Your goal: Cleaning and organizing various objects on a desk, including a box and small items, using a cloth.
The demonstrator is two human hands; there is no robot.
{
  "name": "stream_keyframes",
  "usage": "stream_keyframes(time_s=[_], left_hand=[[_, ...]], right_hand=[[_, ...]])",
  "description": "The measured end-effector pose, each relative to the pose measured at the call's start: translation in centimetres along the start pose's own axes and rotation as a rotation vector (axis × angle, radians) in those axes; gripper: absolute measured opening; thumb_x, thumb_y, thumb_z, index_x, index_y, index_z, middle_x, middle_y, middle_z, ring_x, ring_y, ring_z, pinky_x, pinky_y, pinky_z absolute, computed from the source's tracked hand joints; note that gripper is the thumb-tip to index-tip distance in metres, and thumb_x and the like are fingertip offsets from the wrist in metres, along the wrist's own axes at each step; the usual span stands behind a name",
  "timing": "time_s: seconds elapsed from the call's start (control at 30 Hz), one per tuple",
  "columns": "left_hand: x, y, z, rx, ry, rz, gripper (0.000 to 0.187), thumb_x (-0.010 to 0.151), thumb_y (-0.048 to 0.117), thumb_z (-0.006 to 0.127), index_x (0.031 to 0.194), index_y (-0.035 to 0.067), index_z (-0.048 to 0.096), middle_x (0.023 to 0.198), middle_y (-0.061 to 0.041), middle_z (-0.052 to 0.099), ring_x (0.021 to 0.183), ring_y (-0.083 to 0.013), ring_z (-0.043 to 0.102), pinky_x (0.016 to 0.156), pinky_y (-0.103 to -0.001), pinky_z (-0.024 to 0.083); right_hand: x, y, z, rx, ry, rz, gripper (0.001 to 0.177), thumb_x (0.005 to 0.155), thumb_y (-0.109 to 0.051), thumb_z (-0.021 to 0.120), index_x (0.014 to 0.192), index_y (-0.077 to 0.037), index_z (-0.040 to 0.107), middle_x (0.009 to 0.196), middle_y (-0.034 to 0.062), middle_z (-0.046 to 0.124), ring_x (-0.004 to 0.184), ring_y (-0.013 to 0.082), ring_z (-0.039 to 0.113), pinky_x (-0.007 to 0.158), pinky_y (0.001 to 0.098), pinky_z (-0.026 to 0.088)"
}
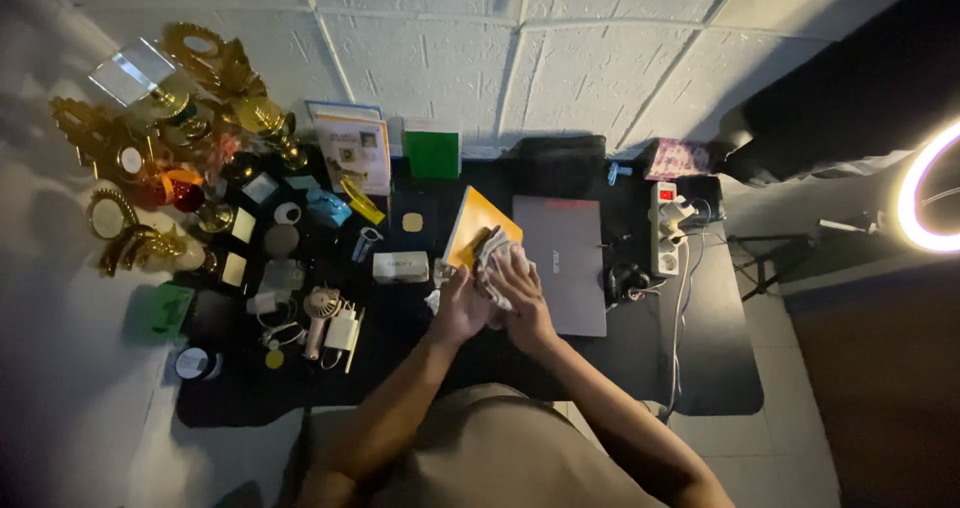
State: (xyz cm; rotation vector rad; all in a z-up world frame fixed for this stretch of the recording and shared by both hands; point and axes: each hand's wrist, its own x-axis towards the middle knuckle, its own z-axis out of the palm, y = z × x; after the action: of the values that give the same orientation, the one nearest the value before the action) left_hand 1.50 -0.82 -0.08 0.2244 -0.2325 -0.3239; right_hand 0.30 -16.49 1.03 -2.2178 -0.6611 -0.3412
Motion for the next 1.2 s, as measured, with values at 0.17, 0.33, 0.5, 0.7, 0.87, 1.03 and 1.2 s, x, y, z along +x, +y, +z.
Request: stream_keyframes(time_s=[0.17,0.33,0.5,0.7,0.87,1.03,1.2], left_hand=[[-0.1,-1.0,1.9,0.14,-0.024,0.042,0.07,0.1,0.041,0.066,0.155,0.006,0.041,0.156,-0.01,0.051,0.147,-0.0266,0.045,0.124,-0.045,0.031],[-0.1,-1.5,0.2,0.157,0.053,0.023,0.072,0.097,0.041,0.067,0.156,0.011,0.039,0.156,-0.005,0.05,0.147,-0.0226,0.045,0.124,-0.043,0.032],[0.0,0.1,-0.8,-0.015,0.022,0.068,0.069,0.104,0.042,0.064,0.159,0.006,0.04,0.154,-0.013,0.052,0.143,-0.0286,0.045,0.123,-0.046,0.029],[-0.8,-2.5,0.8,0.12,0.049,0.034,0.071,0.099,0.038,0.067,0.156,0.008,0.039,0.157,-0.006,0.05,0.147,-0.0239,0.044,0.125,-0.044,0.027],[0.4,-2.1,-0.9,0.107,0.031,0.032,0.07,0.1,0.041,0.066,0.155,0.008,0.039,0.155,-0.007,0.051,0.147,-0.0251,0.045,0.125,-0.046,0.03],[0.5,-0.1,-1.0,0.005,0.067,0.011,0.066,0.103,0.043,0.064,0.154,0.006,0.043,0.151,-0.011,0.054,0.14,-0.0264,0.049,0.121,-0.046,0.038],[0.3,-2.2,0.1,0.147,-0.114,0.012,0.064,0.107,0.04,0.067,0.155,0.004,0.044,0.151,-0.012,0.056,0.141,-0.0275,0.051,0.118,-0.049,0.04]], right_hand=[[1.7,2.2,0.2,0.038,0.106,0.054,0.056,0.092,-0.003,0.067,0.147,-0.008,0.058,0.163,0.016,0.041,0.159,0.0364,0.023,0.126,0.0533,0.018],[1.6,1.0,0.8,-0.067,0.128,0.055,0.054,0.095,-0.005,0.07,0.147,-0.009,0.059,0.163,0.0136,0.043,0.159,0.0336,0.026,0.129,0.0555,0.013],[0.0,1.0,1.1,-0.047,-0.031,-0.012,0.064,0.081,-0.004,0.07,0.144,-0.014,0.061,0.161,0.0131,0.045,0.157,0.0339,0.027,0.129,0.0561,0.009],[3.6,0.1,-1.4,-0.134,0.133,-0.103,0.064,0.087,-0.009,0.073,0.147,-0.011,0.052,0.159,0.0201,0.038,0.153,0.0355,0.023,0.124,0.0582,0.008],[1.5,-0.2,-0.7,-0.095,0.076,-0.028,0.064,0.085,0.0,0.068,0.147,-0.012,0.055,0.16,0.0159,0.043,0.156,0.0328,0.027,0.128,0.0572,0.009],[0.9,0.4,-0.5,-0.026,0.003,-0.023,0.067,0.081,0.005,0.068,0.145,-0.013,0.058,0.16,0.0132,0.044,0.156,0.0337,0.027,0.129,0.0576,0.007],[4.1,-0.3,-3.8,0.039,0.177,-0.047,0.059,0.09,-0.007,0.068,0.147,-0.011,0.053,0.159,0.0147,0.043,0.154,0.0335,0.03,0.128,0.0549,0.011]])
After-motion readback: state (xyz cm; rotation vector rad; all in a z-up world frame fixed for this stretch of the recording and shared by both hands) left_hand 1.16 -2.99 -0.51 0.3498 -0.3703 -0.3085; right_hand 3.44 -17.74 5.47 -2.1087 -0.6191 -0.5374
